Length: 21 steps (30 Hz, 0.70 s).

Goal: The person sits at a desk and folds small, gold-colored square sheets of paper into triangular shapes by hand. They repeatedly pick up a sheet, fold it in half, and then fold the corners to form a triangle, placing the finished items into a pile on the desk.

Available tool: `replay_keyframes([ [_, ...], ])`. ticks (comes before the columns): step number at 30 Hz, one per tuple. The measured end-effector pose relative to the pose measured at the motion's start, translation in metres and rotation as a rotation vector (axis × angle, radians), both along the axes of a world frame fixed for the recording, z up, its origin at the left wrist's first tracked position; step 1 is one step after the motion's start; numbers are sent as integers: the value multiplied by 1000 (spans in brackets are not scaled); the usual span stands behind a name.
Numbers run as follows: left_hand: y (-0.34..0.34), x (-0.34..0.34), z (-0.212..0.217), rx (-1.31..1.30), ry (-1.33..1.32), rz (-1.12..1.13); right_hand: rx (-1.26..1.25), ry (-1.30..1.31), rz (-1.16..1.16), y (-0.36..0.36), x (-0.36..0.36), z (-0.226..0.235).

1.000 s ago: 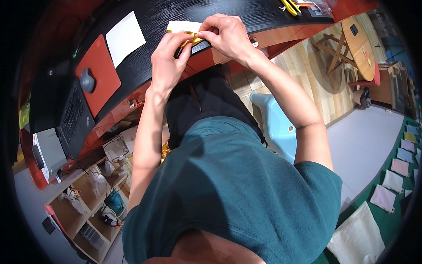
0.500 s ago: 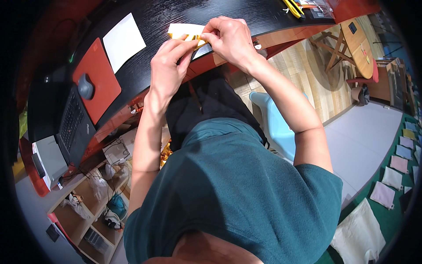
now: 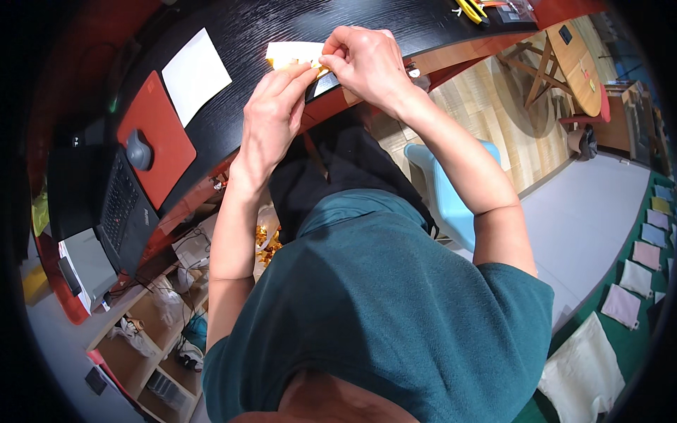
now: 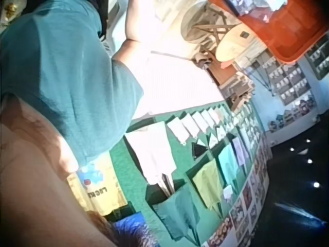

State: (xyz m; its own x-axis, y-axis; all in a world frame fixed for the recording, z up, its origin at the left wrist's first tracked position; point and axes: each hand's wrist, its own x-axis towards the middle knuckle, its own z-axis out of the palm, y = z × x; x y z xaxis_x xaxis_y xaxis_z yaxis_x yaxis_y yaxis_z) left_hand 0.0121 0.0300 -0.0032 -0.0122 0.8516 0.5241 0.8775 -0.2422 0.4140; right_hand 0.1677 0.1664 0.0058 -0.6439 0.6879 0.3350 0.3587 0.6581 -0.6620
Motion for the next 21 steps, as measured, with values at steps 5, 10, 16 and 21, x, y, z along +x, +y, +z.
replay_keyframes([
  [5, -1, -2, 0, -17, 17, -23, -17, -13, 3, 1, 0, 1],
  [10, -3, -2, 5, -58, 59, -45, 9, 17, 4, 2, 0, -1],
  [16, -2, 1, 4, -9, -125, 7, 121, 101, 188, 4, 15, -4],
  [21, 2, -1, 4, -18, -212, 44, 180, 130, 283, 9, 24, -11],
])
